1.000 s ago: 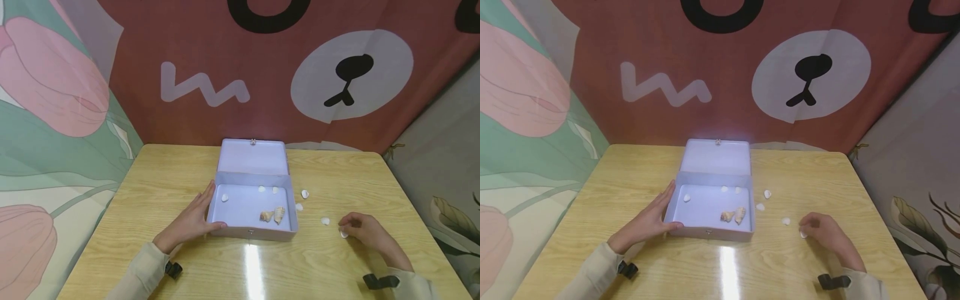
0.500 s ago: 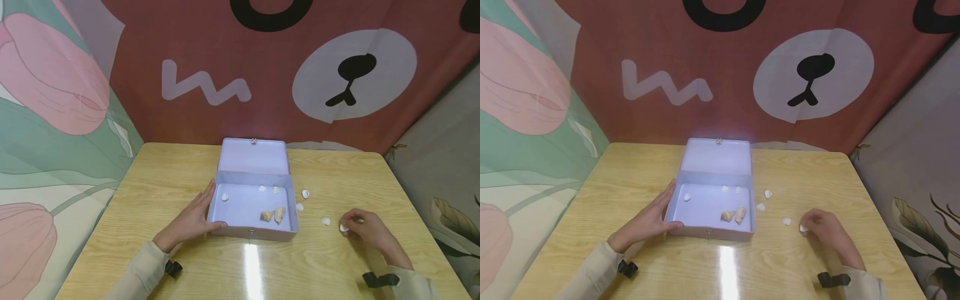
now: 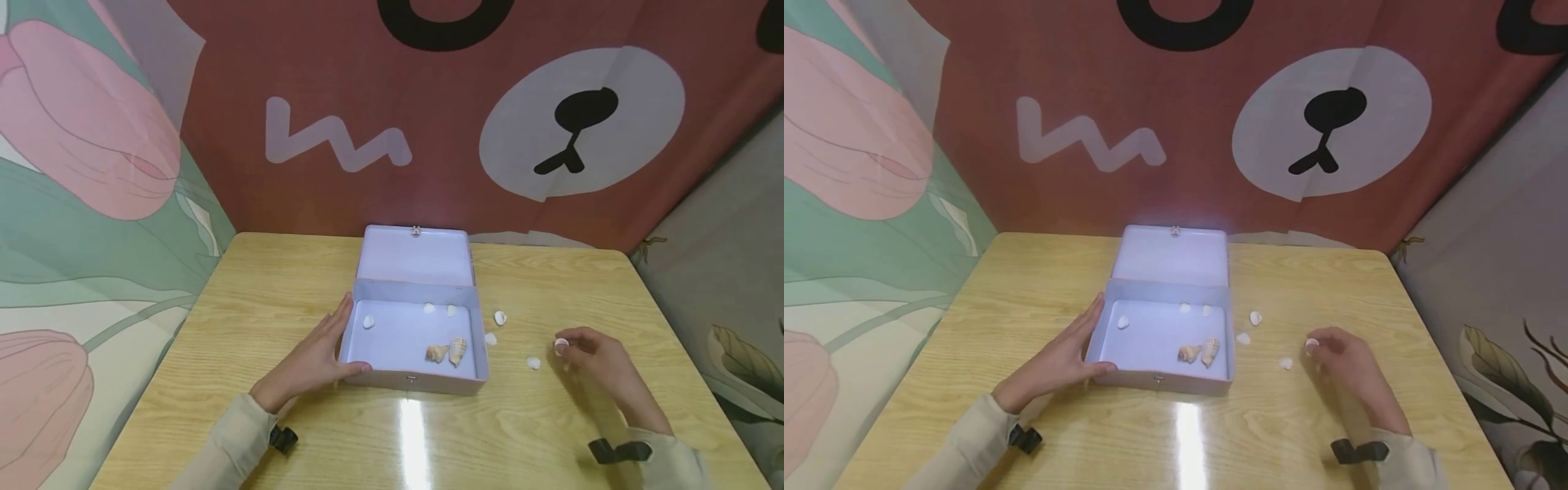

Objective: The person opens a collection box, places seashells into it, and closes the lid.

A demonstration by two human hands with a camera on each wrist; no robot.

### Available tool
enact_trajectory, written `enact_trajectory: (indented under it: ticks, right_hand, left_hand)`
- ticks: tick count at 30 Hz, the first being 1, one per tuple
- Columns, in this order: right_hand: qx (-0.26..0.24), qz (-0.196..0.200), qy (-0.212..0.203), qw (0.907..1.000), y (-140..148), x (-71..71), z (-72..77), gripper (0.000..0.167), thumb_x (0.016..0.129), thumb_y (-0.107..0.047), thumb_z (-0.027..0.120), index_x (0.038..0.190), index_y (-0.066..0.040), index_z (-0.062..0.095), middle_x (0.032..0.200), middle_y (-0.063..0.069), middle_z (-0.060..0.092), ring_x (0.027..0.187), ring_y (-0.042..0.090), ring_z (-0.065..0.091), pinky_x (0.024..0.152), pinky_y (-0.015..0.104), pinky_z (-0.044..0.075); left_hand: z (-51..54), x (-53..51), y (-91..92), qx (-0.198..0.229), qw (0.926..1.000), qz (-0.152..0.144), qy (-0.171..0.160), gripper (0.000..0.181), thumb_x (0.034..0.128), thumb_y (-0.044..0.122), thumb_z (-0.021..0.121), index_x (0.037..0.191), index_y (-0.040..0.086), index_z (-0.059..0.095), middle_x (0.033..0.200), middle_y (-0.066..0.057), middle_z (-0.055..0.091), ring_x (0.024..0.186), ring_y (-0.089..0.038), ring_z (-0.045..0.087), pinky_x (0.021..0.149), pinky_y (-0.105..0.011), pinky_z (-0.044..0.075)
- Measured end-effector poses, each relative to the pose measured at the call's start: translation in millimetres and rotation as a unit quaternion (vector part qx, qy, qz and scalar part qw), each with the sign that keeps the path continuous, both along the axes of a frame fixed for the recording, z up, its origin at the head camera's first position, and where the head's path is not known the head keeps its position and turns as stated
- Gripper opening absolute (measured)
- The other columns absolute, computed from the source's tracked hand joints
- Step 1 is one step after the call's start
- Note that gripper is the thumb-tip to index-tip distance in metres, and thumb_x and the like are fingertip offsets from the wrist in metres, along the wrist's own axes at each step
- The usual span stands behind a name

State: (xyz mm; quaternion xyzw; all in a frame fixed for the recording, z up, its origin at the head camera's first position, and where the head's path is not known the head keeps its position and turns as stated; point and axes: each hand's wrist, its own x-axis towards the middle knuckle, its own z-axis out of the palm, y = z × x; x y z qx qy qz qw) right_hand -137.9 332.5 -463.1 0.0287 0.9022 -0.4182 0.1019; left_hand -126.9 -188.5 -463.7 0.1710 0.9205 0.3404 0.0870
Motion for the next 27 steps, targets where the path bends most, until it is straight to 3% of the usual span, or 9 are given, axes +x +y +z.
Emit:
enact_trajectory:
  ticks: [3, 6, 13, 27]
  right_hand:
    - [-0.046, -0.016, 0.033, 0.9983, -2.1, -0.9, 1.7, 0.044, 0.105, -0.029, 0.07, 0.134, 0.005, 0.064, 0.096, -0.012, 0.077, 0.082, 0.007, 0.073, 0.069, 0.03, 0.065]
    - [-0.068, -0.01, 0.057, 0.996, -5.3, -4.0, 3.9, 0.042, 0.105, -0.026, 0.07, 0.131, 0.007, 0.065, 0.093, -0.015, 0.077, 0.084, 0.004, 0.074, 0.072, 0.029, 0.066]
    - [-0.068, 0.012, 0.065, 0.9955, -21.9, -13.7, 16.1, 0.042, 0.106, -0.029, 0.068, 0.132, 0.004, 0.065, 0.096, -0.001, 0.08, 0.085, 0.005, 0.074, 0.076, 0.03, 0.066]
    - [-0.051, 0.057, 0.058, 0.9954, -47.3, -32.6, 42.1, 0.04, 0.108, -0.033, 0.065, 0.135, -0.003, 0.066, 0.105, 0.006, 0.079, 0.091, 0.007, 0.074, 0.08, 0.03, 0.066]
  left_hand:
    - [-0.4, 0.0, 0.1, -0.001, 1.0, -0.001, -0.001, 0.13, 0.084, 0.062, 0.084, 0.172, 0.014, 0.002, 0.183, -0.006, 0.002, 0.169, -0.026, 0.012, 0.139, -0.053, 0.013]
    - [-0.3, 0.5, 0.5, -0.002, 1.0, 0.0, -0.007, 0.13, 0.0843, 0.061, 0.085, 0.172, 0.015, 0.001, 0.183, -0.004, 0.0, 0.169, -0.025, 0.011, 0.139, -0.053, 0.012]
    - [0.7, 1.1, 1.7, -0.005, 0.9999, 0.004, -0.012, 0.129, 0.0841, 0.06, 0.085, 0.173, 0.014, 0.003, 0.183, -0.001, -0.001, 0.169, -0.025, 0.01, 0.139, -0.052, 0.012]
    - [0.7, 0.9, 1.1, -0.01, 0.9998, 0.008, -0.012, 0.129, 0.0844, 0.06, 0.085, 0.173, 0.016, 0.002, 0.182, 0.002, -0.001, 0.169, -0.025, 0.011, 0.139, -0.052, 0.012]
